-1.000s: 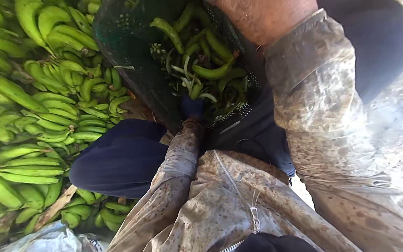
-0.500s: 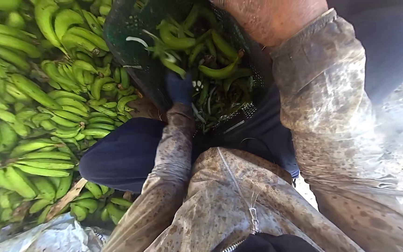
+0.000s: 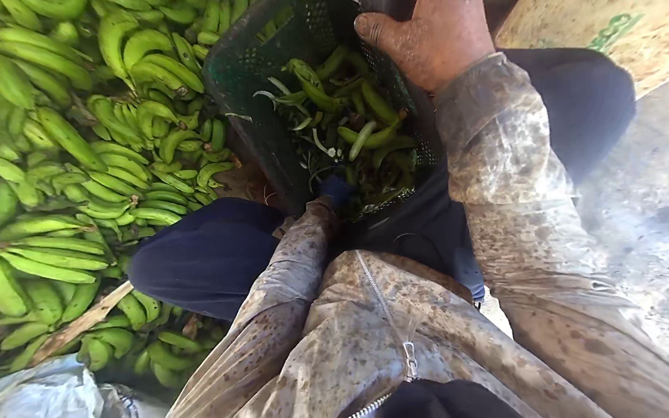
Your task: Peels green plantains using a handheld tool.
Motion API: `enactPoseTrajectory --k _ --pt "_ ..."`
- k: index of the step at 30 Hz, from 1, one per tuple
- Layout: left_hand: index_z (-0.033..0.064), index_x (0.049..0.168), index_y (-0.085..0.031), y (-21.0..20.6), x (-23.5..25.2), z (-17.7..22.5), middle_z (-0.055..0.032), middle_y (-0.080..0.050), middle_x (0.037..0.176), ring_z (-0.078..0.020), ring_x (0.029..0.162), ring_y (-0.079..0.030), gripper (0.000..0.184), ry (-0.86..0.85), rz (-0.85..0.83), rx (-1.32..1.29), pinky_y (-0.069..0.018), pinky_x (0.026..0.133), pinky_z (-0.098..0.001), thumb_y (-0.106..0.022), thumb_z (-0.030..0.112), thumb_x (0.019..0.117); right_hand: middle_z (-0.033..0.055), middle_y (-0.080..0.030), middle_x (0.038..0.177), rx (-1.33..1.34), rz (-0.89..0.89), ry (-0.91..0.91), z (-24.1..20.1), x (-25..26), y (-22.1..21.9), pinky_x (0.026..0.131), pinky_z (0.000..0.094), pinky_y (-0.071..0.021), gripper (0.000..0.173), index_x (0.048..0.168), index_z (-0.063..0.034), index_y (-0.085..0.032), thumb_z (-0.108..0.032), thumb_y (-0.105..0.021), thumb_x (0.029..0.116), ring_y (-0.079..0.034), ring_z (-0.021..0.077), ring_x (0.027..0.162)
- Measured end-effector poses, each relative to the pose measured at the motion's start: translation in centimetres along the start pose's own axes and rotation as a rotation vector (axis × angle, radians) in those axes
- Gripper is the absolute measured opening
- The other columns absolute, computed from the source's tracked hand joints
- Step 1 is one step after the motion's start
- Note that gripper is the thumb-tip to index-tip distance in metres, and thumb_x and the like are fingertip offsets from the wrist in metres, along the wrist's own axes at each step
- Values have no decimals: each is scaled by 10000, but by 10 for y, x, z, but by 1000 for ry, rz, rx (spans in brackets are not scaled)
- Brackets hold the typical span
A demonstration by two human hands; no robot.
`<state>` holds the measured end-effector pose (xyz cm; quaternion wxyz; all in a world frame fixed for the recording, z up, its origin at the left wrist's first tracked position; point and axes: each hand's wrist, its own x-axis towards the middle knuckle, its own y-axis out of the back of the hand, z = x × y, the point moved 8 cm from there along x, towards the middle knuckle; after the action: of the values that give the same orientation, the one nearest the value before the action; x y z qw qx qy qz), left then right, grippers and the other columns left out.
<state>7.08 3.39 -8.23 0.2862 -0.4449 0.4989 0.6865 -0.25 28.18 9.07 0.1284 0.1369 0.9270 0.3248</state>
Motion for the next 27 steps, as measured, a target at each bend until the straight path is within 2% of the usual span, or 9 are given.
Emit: enactPoseTrajectory --k 3,7,10,12,14,16,18,22,27 --pt "52 1307 -604 -6 11 -29 -140 -647 1103 -225 894 -623 395 -117 -143 -579 -545 786 -398 -694 225 963 74 -726 1012 -24 -5 -8 1 1 -8 914 547 -521 438 1068 -139 -746 -538 -754 887 -688 226 998" --pt "96 1478 -456 29 -14 -43 -111 -675 1159 -205 941 -688 574 -671 -318 -1038 -607 806 -395 -629 142 933 94 -719 1148 -85 -15 85 -5 -8 -18 1003 498 -516 478 1188 -128 -726 -535 -685 940 -676 231 1112" --pt "118 1274 -576 77 -58 -56 -24 -722 1022 -120 870 -703 401 -1029 -318 -1252 -608 804 -332 -679 224 901 191 -682 1244 -123 -74 129 -19 -33 -30 1069 473 -484 568 1292 -27 -643 -519 -566 1019 -656 296 1185" --pt "138 1228 -638 101 -67 -63 -23 -729 1029 -132 893 -698 396 -1165 -254 -1341 -595 840 -354 -712 381 924 187 -694 1161 -37 -107 128 -20 -47 -48 957 481 -541 553 1310 -27 -622 -503 -509 1052 -697 279 1028" --pt "37 1302 -556 126 -69 -66 -112 -707 1088 -208 957 -702 424 -1054 111 -1350 -612 846 -399 -674 259 961 139 -690 1069 103 -146 72 -17 -61 -73 858 453 -570 516 1322 -55 -614 -481 -452 1081 -689 228 883" --pt "-27 1277 -570 145 -70 -78 -121 -709 1089 -189 989 -703 454 -933 521 -1261 -606 890 -371 -755 158 906 114 -685 1023 211 -194 -22 -13 -82 -103 814 451 -579 529 1347 -75 -614 -482 -386 1098 -675 215 839" --pt "-38 1291 -576 151 -65 -105 -114 -699 1137 -142 1044 -688 568 -814 789 -1138 -580 951 -318 -834 200 845 104 -671 946 281 -259 -104 -6 -108 -142 720 448 -568 554 1344 -75 -615 -512 -390 1088 -642 213 758" --pt "-9 1360 -541 138 -38 -156 -144 -664 1224 -155 1112 -664 675 -503 927 -1186 -562 975 -322 -867 217 814 221 -685 1159 149 -495 -155 -5 -150 -217 940 559 -542 578 1341 -4 -581 -481 -615 1016 -686 340 1033" --pt "-3 1377 -517 130 -32 -164 -138 -653 1238 -143 1116 -658 673 -433 924 -1264 -551 979 -304 -853 220 839 253 -684 1086 -97 -643 -125 -13 -158 -256 946 603 -508 541 1211 20 -637 -477 -462 1087 -674 399 1049"
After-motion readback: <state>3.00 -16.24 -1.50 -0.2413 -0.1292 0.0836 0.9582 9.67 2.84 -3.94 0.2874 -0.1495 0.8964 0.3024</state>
